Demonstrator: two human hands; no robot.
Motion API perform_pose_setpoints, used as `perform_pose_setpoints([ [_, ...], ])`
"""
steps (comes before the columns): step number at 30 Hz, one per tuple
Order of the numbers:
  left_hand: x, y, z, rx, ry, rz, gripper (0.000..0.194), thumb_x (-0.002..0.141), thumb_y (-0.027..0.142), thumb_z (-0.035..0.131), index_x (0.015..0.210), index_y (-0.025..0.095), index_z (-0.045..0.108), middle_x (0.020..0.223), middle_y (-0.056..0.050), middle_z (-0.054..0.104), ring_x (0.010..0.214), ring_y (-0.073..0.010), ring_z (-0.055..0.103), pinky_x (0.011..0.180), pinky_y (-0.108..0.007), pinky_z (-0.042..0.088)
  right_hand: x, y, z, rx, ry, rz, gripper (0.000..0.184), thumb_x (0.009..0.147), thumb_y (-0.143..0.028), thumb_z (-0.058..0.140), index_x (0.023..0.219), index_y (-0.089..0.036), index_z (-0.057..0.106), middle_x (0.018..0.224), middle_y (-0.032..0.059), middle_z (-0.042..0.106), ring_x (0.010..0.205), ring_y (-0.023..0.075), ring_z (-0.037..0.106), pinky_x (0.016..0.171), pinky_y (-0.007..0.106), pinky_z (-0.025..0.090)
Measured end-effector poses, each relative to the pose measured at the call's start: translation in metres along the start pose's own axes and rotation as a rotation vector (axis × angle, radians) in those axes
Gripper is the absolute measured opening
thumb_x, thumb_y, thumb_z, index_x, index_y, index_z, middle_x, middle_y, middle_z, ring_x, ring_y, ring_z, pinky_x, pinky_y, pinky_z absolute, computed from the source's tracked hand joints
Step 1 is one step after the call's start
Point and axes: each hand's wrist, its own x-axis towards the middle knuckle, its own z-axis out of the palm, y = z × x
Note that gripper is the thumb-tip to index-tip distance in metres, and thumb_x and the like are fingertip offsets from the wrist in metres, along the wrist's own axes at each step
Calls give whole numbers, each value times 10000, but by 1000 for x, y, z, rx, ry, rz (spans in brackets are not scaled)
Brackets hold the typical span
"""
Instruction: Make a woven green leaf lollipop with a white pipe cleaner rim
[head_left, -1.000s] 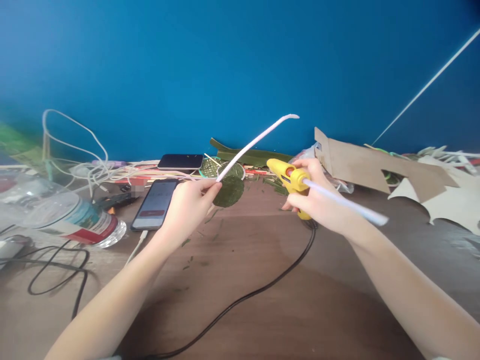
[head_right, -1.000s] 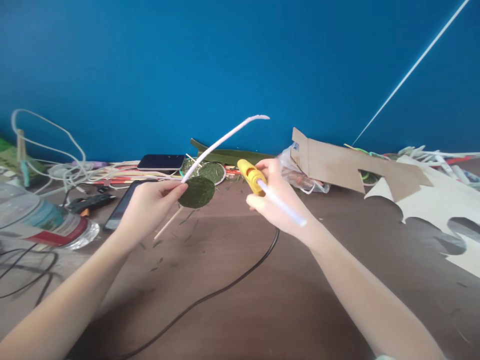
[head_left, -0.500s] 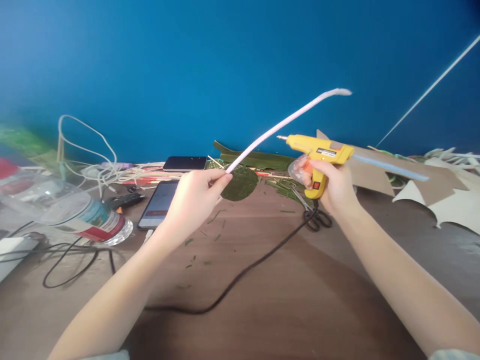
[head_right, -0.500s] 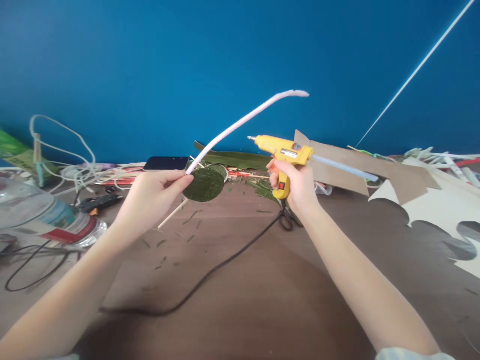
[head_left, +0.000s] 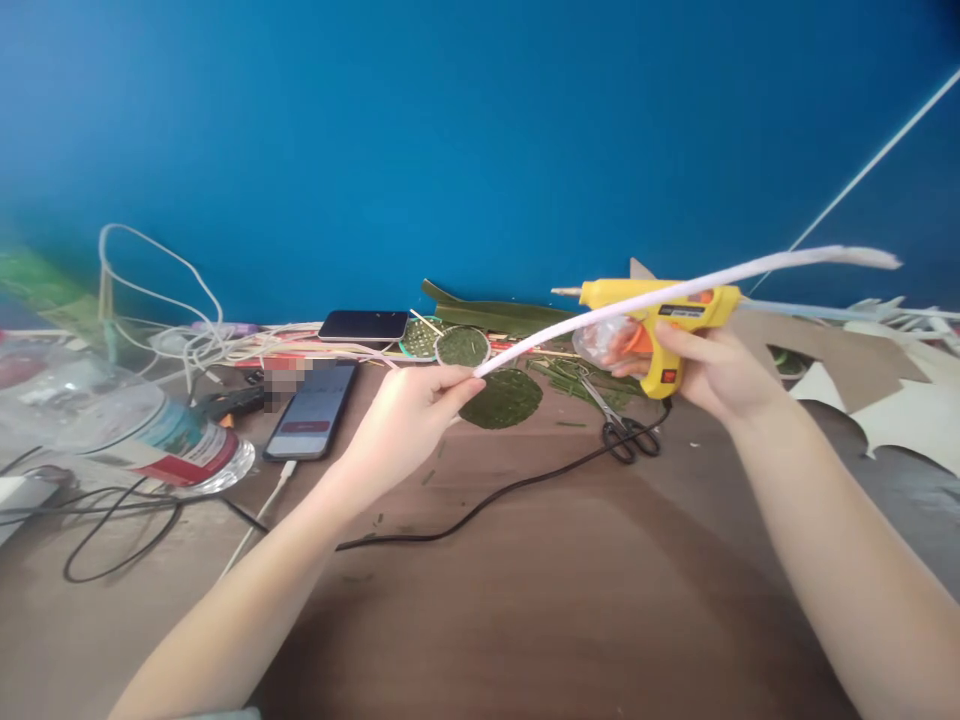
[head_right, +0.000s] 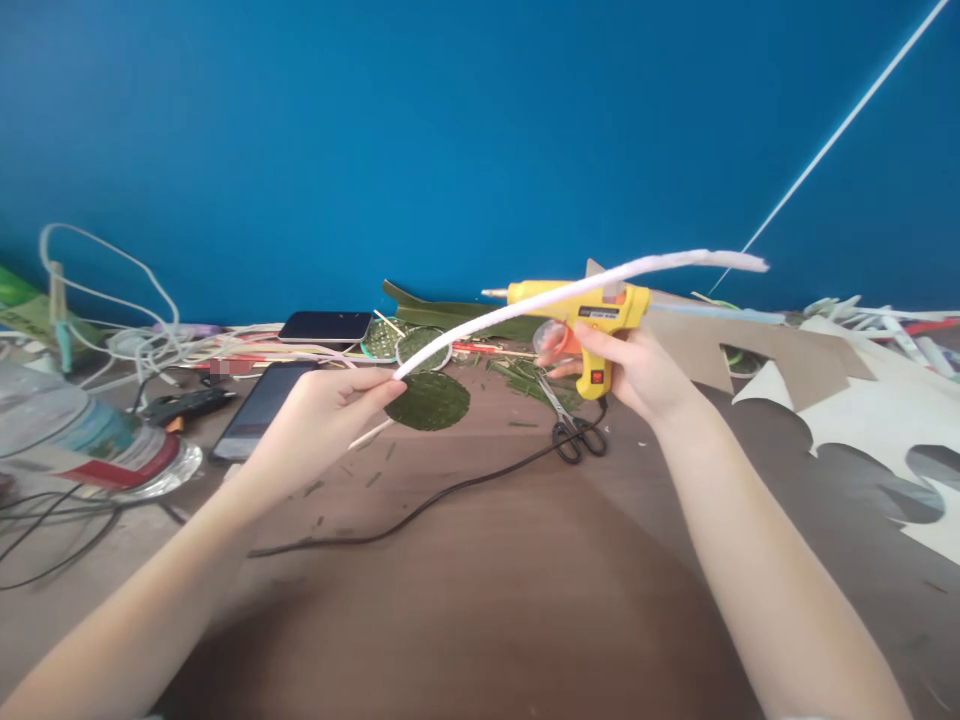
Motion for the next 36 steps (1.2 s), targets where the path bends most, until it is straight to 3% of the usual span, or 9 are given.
perform_pose_setpoints([
  [5,-4,-2,1,18,-34,8,339,855,339,463,565,169,412,499,58,285,483,-74,265,454,-216,191,-8,5,-2,-37,-173,40,229,726,-394,690,853,-204,680,695,28,657,630,180,658,526,269,559],
  [10,-7,-2,0,35,-76,9,347,859,350,453,565,170,413,492,61,267,477,-72,255,452,-213,195,-13,6,5,-52,-327,48,202,763,-375,659,903,-231,677,666,17,662,654,194,652,664,374,581],
  [13,-7,-1,1,56,-85,42,333,861,350,450,581,169,460,508,61,306,490,-71,287,468,-211,212,-15,7,10,-68,-400,35,168,791,-360,632,892,-235,677,684,23,669,659,188,649,640,347,570],
  [19,-8,1,3,87,-89,78,302,864,323,464,620,167,552,537,60,464,513,-73,399,520,-207,282,-14,11,11,-72,-412,-16,195,813,-379,599,788,-209,690,693,38,652,656,180,632,624,324,551],
  [27,-8,1,7,103,-103,116,285,866,317,480,659,172,610,534,70,501,496,-61,410,500,-197,280,-15,13,12,-83,-443,-18,186,817,-362,601,867,-200,678,655,19,622,607,165,613,591,315,535],
  [36,-10,2,7,113,-112,95,281,865,316,479,676,174,631,530,66,488,496,-64,406,494,-197,278,-15,12,16,-111,-435,-31,208,807,-385,603,816,-182,650,610,12,594,562,156,579,523,294,493],
])
